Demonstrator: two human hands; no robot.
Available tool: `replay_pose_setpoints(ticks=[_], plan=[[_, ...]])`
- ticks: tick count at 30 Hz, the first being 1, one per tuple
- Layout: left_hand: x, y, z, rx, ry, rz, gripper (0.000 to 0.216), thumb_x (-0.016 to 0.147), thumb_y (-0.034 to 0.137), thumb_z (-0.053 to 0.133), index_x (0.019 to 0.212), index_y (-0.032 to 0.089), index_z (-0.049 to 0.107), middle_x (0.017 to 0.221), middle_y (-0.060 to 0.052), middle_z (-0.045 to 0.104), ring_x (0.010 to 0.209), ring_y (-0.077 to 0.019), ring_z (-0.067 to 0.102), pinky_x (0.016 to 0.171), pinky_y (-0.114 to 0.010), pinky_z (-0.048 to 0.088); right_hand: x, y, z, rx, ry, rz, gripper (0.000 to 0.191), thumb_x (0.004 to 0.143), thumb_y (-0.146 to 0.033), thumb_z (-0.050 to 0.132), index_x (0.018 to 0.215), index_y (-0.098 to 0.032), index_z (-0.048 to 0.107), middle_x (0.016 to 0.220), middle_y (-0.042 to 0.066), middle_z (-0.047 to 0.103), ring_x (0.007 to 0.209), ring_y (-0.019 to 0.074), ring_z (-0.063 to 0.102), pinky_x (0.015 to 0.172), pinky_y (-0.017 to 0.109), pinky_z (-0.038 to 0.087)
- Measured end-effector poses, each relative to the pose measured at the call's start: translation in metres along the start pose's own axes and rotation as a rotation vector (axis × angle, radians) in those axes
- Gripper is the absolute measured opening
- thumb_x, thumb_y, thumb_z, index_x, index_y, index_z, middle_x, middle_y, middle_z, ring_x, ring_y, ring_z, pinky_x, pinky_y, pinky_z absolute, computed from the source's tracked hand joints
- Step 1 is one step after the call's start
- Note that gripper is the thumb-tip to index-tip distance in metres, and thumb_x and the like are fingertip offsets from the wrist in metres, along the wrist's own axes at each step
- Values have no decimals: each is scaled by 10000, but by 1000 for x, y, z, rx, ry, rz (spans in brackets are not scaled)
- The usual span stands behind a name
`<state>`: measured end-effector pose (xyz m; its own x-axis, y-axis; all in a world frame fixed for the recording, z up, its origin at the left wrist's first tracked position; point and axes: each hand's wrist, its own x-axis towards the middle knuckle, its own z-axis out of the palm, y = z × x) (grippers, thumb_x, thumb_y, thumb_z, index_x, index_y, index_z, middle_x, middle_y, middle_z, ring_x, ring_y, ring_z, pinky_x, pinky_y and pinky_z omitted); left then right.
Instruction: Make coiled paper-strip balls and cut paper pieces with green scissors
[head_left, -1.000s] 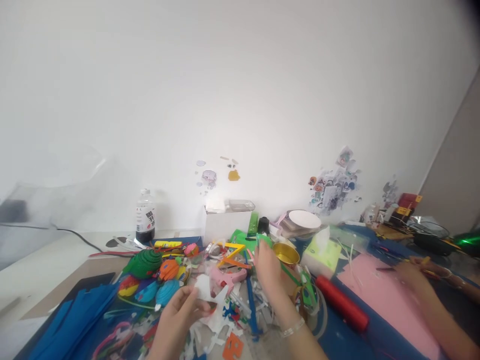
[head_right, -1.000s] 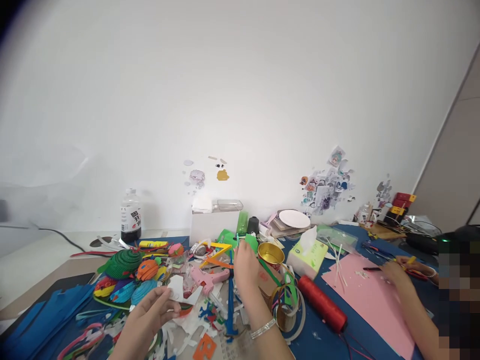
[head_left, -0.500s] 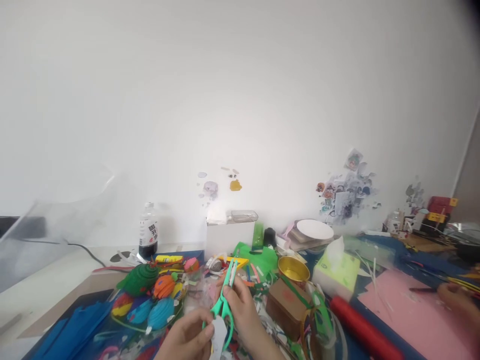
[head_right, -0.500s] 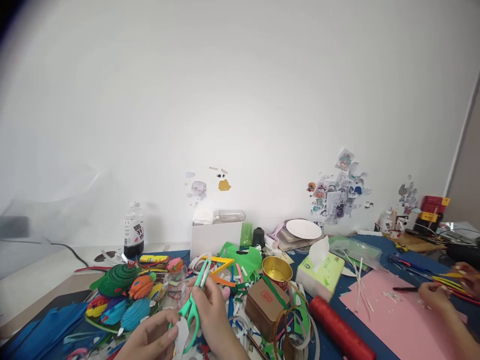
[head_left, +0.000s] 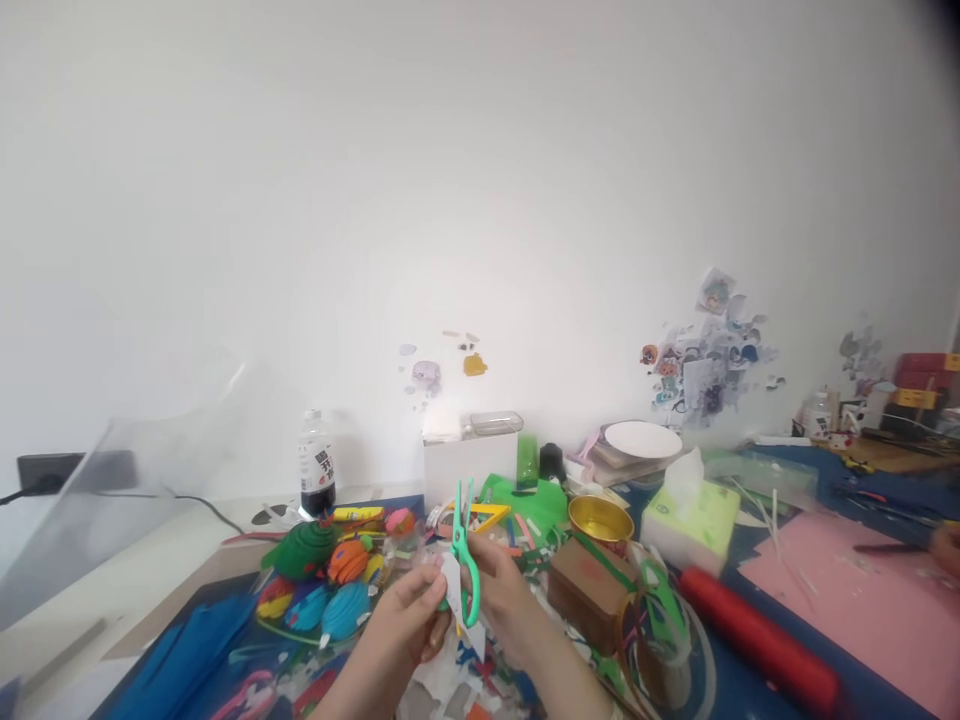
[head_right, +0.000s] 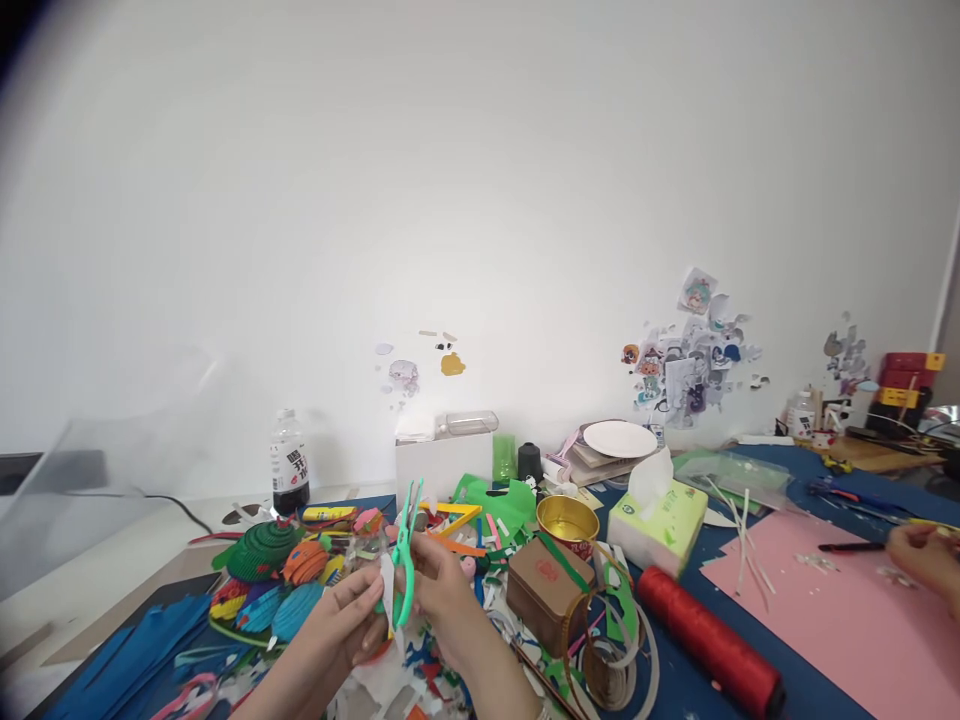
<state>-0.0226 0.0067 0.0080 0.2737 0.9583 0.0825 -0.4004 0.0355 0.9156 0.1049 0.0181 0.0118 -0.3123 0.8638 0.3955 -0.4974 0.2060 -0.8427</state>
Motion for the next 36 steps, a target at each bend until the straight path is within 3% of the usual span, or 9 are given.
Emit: replay_pose_setpoints(ticks=[3, 7, 11, 15, 21, 27, 32, 36], plan=[[-2, -3, -7, -41, -19, -19, 331, 615, 431, 728, 659, 141, 574, 428, 73, 415, 376, -14, 281, 363, -146, 148, 3, 6, 0, -99, 91, -32, 436, 654, -411, 716, 1024, -195, 637, 892, 44, 652, 815, 208, 587, 745, 312, 431], [3, 0, -22, -81, 136, 53, 338, 577, 394, 765, 688, 146, 563, 467, 59, 456, 426, -38, 369, 360, -136, 197, 5, 8, -7, -187, 201, -141, 450, 720, -471, 641, 1083, -211, 587, 915, 48, 647, 777, 200, 594, 660, 293, 449], [11, 9, -37, -139, 246, 191, 383, 537, 416, 781, 672, 175, 516, 500, 89, 449, 401, -20, 321, 348, -134, 240, 6, 16, -12, -266, 68, -50, 495, 709, -406, 667, 1141, -203, 536, 785, 27, 637, 707, 182, 584, 576, 258, 425], [10, 18, -41, -179, 329, 311, 402, 512, 421, 791, 667, 176, 512, 558, 75, 514, 426, -26, 362, 356, -139, 290, 3, 32, -11, -431, -26, 26, 437, 646, -227, 709, 1065, -200, 586, 815, -1, 595, 739, 150, 547, 686, 262, 406], [4, 18, -34, -192, 334, 347, 346, 552, 393, 770, 654, 158, 537, 573, 38, 573, 423, -42, 397, 372, -168, 326, -2, 39, -1, -431, -92, 13, 387, 615, -98, 639, 990, -184, 605, 769, -27, 526, 706, 124, 499, 653, 234, 373], [1, 19, -35, -226, 395, 379, 343, 569, 375, 763, 722, 171, 534, 619, 34, 613, 447, -48, 432, 410, -169, 357, -5, 30, 4, -455, -171, 79, 325, 630, -136, 645, 950, -187, 618, 728, -32, 506, 683, 122, 462, 649, 239, 367], [1, 16, -34, -125, 294, 333, 310, 641, 419, 703, 674, 172, 518, 555, 48, 586, 415, -41, 415, 392, -161, 327, -6, 34, 3, -399, -179, 45, 322, 640, -234, 698, 949, -195, 617, 736, -23, 524, 676, 129, 469, 658, 256, 370], [-4, 6, -22, -50, 281, 293, 324, 659, 438, 681, 693, 191, 475, 554, 52, 595, 389, -48, 422, 376, -167, 328, -3, 38, 1, -360, -166, -17, 351, 655, -381, 709, 935, -191, 615, 740, -9, 529, 674, 140, 482, 672, 276, 388]])
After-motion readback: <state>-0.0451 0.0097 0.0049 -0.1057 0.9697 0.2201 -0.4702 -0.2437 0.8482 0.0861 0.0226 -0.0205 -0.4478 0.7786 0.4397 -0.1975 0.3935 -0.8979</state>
